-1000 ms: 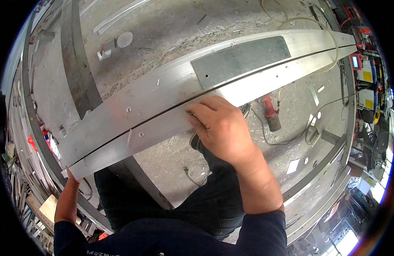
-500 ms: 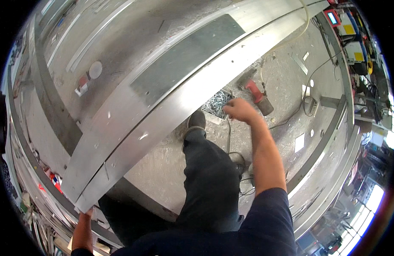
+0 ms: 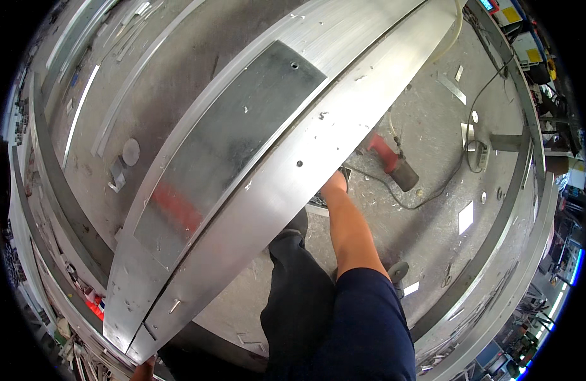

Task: The person uses a handheld power drill to fasten screws into a long metal frame lying on the floor. They repeatedly align a smaller metal plate onto the frame, drill multiple holes, and insert screws by hand to secure the components together.

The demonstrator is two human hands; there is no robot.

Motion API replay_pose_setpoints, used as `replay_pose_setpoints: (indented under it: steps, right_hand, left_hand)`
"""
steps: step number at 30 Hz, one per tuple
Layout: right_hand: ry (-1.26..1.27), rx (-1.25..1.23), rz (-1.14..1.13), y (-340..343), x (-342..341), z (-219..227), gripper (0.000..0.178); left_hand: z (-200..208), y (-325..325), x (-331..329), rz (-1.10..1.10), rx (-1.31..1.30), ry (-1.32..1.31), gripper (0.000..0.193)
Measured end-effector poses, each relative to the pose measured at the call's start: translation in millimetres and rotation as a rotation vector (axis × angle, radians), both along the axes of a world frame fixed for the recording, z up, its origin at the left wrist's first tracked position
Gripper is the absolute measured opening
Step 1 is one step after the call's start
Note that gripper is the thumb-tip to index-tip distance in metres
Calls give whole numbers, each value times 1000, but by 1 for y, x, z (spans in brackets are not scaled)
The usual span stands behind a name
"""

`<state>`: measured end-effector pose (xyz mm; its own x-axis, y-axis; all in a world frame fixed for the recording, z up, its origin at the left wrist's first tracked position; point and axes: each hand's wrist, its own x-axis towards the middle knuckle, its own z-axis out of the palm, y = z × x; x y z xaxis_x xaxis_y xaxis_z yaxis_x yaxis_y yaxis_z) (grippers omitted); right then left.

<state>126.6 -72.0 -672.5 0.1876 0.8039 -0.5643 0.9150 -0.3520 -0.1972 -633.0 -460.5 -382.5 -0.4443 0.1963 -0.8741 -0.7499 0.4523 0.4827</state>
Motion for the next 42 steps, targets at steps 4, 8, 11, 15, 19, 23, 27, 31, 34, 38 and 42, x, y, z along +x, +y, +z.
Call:
replay_pose_setpoints:
  steps: [4,8,11,15,19,23,27,31,34,38,42]
  right_hand:
    - [-161,-48,219,-10,10,-9,32]
    - [-80,-40,-27,-16,2,-2,29]
    - [-89,-85,64,-11,2,-6,26]
    - [-341,9,271,-18,11,-37,26]
    - [-202,17,177,-17,3,-25,25]
    - [-175,20,101,-8,5,0,24]
    - [-155,21,79,-10,0,2,24]
    - [-140,51,36,-17,10,5,23]
    - [-104,118,-27,-25,12,11,22]
    - [129,408,-303,-55,18,54,22]
    - [710,461,-544,-76,-8,213,14]
  left_hand:
    - [-10,23,0,-35,15,-12,58]
    - [-10,24,0,-47,28,-6,58]
    - [-11,25,3,-59,42,-14,58]
    - [-12,29,1,-65,81,-53,58]
    - [22,7,-2,-55,99,-32,58]
    - [25,12,6,-42,126,-56,58]
    - [31,1,9,-18,134,-58,58]
    - [32,-2,8,-19,136,-64,57]
    - [32,-3,4,-19,139,-74,57]
    - [27,1,-5,-31,162,-88,57]
    - [24,-34,-13,-6,190,-76,57]
